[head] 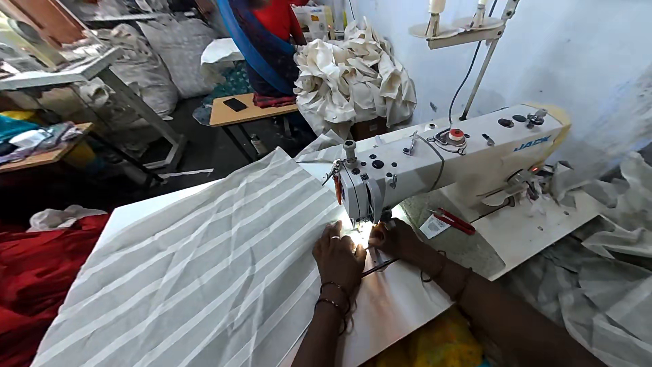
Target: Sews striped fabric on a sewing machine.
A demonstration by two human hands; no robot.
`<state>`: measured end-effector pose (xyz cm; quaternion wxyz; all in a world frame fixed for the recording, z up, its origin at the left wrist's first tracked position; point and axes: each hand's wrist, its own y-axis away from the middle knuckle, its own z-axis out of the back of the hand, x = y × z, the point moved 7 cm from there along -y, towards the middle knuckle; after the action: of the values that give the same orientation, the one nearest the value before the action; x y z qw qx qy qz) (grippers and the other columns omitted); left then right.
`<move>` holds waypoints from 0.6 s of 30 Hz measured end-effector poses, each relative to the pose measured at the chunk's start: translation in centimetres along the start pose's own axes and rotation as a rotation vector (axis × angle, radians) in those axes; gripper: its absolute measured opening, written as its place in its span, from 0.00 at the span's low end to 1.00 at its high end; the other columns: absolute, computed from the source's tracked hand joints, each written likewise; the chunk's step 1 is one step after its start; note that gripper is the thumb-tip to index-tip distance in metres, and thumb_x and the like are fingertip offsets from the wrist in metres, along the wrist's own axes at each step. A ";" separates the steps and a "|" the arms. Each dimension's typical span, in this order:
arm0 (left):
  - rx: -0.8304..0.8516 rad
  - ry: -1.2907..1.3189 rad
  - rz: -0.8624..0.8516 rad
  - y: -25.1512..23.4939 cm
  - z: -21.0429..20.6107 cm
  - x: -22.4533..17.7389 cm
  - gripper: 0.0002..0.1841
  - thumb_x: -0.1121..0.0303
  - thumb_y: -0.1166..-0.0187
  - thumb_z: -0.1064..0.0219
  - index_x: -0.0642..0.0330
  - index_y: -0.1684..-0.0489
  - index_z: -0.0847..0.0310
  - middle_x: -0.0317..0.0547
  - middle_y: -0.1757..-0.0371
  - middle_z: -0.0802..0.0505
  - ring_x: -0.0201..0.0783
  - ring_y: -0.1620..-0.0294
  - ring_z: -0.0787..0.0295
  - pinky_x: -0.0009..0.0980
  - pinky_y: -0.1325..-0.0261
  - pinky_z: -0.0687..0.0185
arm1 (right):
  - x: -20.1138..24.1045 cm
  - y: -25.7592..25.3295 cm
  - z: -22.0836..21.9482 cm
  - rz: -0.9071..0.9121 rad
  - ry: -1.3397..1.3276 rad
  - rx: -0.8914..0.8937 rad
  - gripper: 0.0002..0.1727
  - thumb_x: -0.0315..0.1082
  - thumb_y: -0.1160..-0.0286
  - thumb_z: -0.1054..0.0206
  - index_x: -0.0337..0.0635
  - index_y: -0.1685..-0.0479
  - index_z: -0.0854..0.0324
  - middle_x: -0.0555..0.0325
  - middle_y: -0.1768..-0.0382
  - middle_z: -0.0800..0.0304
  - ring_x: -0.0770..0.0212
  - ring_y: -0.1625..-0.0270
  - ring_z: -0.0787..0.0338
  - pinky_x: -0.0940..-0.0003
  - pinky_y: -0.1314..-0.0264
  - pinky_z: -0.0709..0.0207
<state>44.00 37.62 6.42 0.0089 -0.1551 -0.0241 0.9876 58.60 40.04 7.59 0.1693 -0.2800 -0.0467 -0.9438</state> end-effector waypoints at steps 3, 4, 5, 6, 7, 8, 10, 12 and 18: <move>-0.025 0.030 -0.033 -0.4 -0.2 0.3 0.18 0.54 0.22 0.33 0.61 0.68 0.09 0.50 0.14 0.24 0.55 0.09 0.41 0.60 0.12 0.53 | 3.0 3.1 -1.7 0.145 0.342 -0.199 0.10 0.32 0.21 0.35 0.41 0.52 0.08 0.47 0.45 0.08 0.44 0.38 0.11 0.46 0.42 0.17; -0.039 0.033 -0.037 -0.5 -0.2 0.4 0.18 0.54 0.22 0.33 0.61 0.70 0.09 0.50 0.15 0.23 0.55 0.09 0.41 0.60 0.12 0.53 | 3.7 3.9 -2.5 0.127 0.420 -0.216 0.13 0.28 0.23 0.37 0.41 0.47 0.08 0.47 0.38 0.09 0.43 0.29 0.15 0.42 0.31 0.22; -0.054 0.033 -0.039 -0.7 -0.3 0.5 0.18 0.53 0.23 0.32 0.60 0.72 0.10 0.50 0.16 0.22 0.55 0.10 0.39 0.60 0.13 0.51 | 3.9 4.2 -3.2 0.106 0.463 -0.226 0.16 0.26 0.25 0.36 0.41 0.43 0.09 0.48 0.33 0.11 0.42 0.23 0.19 0.38 0.23 0.28; -0.059 0.033 -0.038 -0.9 -0.3 0.6 0.19 0.53 0.23 0.31 0.60 0.73 0.10 0.51 0.16 0.22 0.55 0.10 0.38 0.60 0.13 0.51 | 3.9 4.2 -3.4 0.082 0.456 -0.206 0.18 0.25 0.25 0.37 0.41 0.38 0.10 0.48 0.29 0.13 0.40 0.18 0.24 0.33 0.17 0.36; -0.062 0.036 -0.037 -1.1 -0.2 0.6 0.18 0.53 0.24 0.30 0.60 0.73 0.10 0.51 0.17 0.21 0.56 0.10 0.38 0.61 0.14 0.50 | 3.6 3.8 -3.5 0.059 0.424 -0.170 0.20 0.25 0.23 0.37 0.42 0.33 0.12 0.50 0.26 0.15 0.38 0.15 0.29 0.28 0.14 0.45; -0.058 0.037 -0.028 -1.4 -0.1 0.7 0.18 0.53 0.24 0.29 0.60 0.73 0.10 0.51 0.17 0.21 0.56 0.11 0.37 0.61 0.14 0.49 | 3.2 3.3 -3.4 0.045 0.388 -0.144 0.22 0.26 0.22 0.38 0.44 0.30 0.13 0.51 0.25 0.15 0.38 0.13 0.32 0.25 0.13 0.52; -0.039 0.037 -0.012 -2.0 0.1 0.9 0.17 0.54 0.24 0.28 0.60 0.72 0.10 0.50 0.17 0.21 0.55 0.11 0.37 0.61 0.14 0.49 | 2.4 2.5 -3.3 0.025 0.332 -0.105 0.24 0.27 0.22 0.38 0.50 0.27 0.15 0.55 0.24 0.16 0.40 0.11 0.34 0.23 0.12 0.57; -0.036 0.049 0.000 -2.5 0.1 1.1 0.17 0.54 0.23 0.28 0.59 0.71 0.10 0.50 0.16 0.22 0.55 0.11 0.38 0.61 0.14 0.50 | 1.4 2.7 -2.6 0.033 0.278 -0.068 0.25 0.28 0.22 0.38 0.53 0.26 0.16 0.56 0.23 0.17 0.41 0.09 0.36 0.23 0.12 0.57; -0.046 0.066 0.020 -2.7 0.2 1.2 0.17 0.53 0.22 0.29 0.58 0.68 0.09 0.48 0.16 0.22 0.55 0.10 0.38 0.60 0.13 0.52 | -5.5 10.7 16.3 0.119 0.305 -0.893 0.14 0.22 0.22 0.41 0.32 0.51 0.09 0.37 0.47 0.07 0.37 0.43 0.08 0.42 0.38 0.16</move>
<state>42.82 40.38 6.40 -0.0040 -0.1879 -0.0451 0.9812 74.96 34.56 18.17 0.0911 -0.1860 0.4051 -0.8905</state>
